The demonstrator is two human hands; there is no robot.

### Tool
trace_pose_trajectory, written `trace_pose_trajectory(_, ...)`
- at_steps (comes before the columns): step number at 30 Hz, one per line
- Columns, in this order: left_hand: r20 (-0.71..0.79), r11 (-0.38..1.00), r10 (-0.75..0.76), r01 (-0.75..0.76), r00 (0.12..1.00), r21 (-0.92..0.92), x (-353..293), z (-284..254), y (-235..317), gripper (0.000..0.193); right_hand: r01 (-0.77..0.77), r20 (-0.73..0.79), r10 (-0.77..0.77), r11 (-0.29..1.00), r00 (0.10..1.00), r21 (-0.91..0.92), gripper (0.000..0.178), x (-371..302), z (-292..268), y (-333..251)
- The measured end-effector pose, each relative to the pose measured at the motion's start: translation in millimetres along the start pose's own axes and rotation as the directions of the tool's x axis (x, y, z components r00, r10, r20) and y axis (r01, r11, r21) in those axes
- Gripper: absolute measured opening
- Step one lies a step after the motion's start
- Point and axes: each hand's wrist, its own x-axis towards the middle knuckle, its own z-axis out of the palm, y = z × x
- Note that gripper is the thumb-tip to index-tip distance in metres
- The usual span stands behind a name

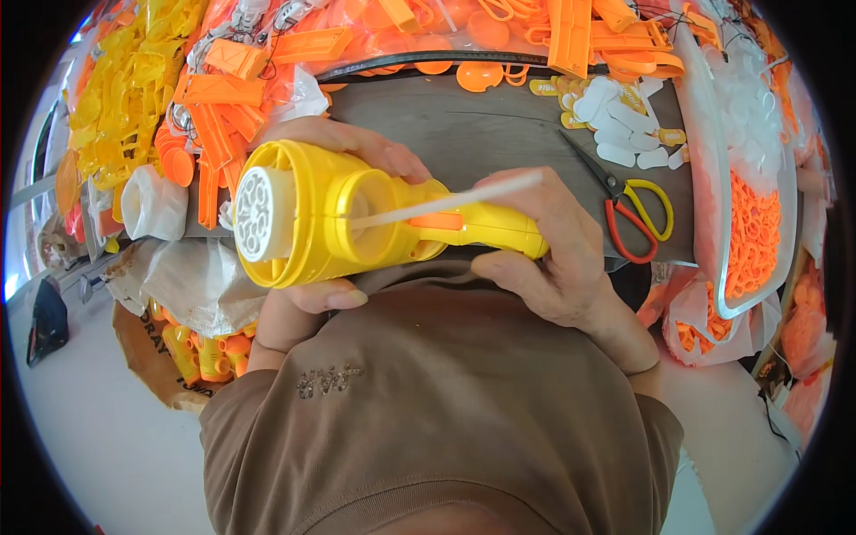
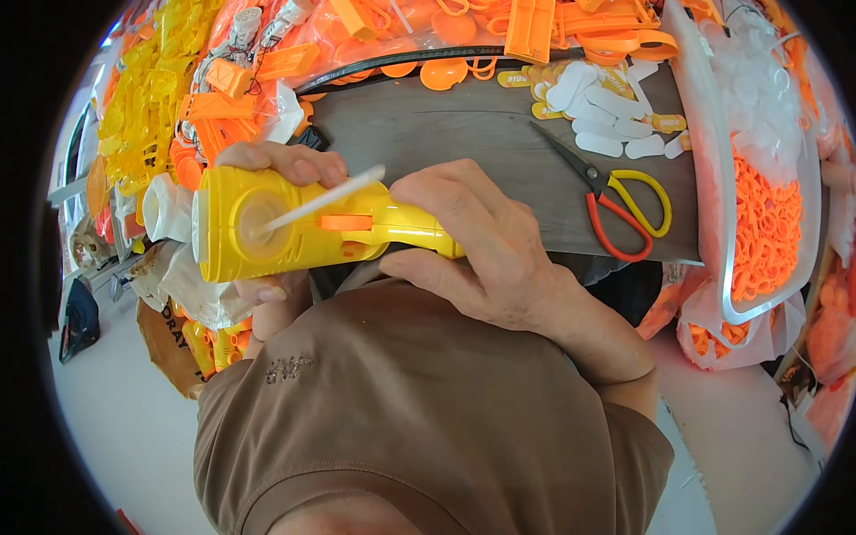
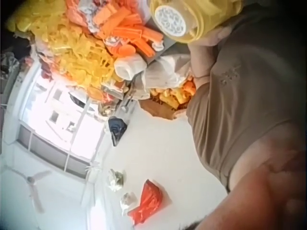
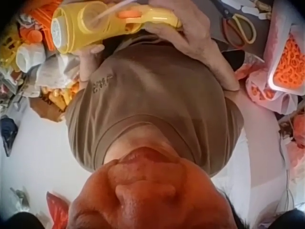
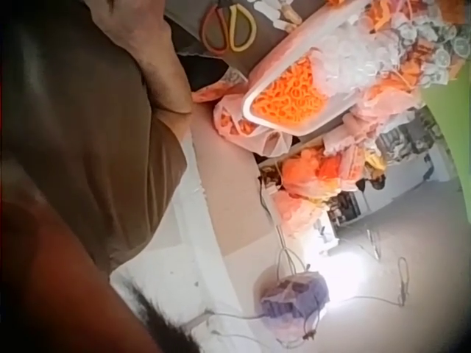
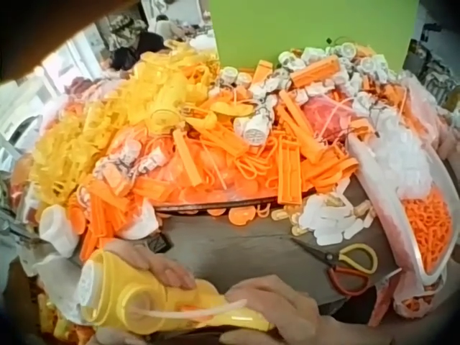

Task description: Assembling a yellow plastic toy launcher by inserting internal mechanisms and snapping on outer casing parts.

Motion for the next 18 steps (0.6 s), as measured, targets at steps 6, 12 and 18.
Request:
trace_pose_trajectory(6,-0.046,0.996,-0.078,0.079,0.996,0.033,0.7,13.8,13.4,0.086,0.13,-0.147,-0.132,0.991,0.98,-0.022,0.034,-1.3,10.5,12.9)
trace_pose_trajectory(12,-0.079,0.95,-0.144,0.16,0.986,0.269,-7.4,-2.3,10.1,0.084,0.071,-0.117,-0.071,0.997,0.991,-0.002,0.028,2.7,9.7,10.3)
trace_pose_trajectory(18,-0.094,0.992,-0.102,0.094,0.99,-0.08,-2.0,-13.3,-5.8,0.088,0.022,0.006,-0.023,0.997,1.0,0.076,0.055,2.1,-1.5,9.1)
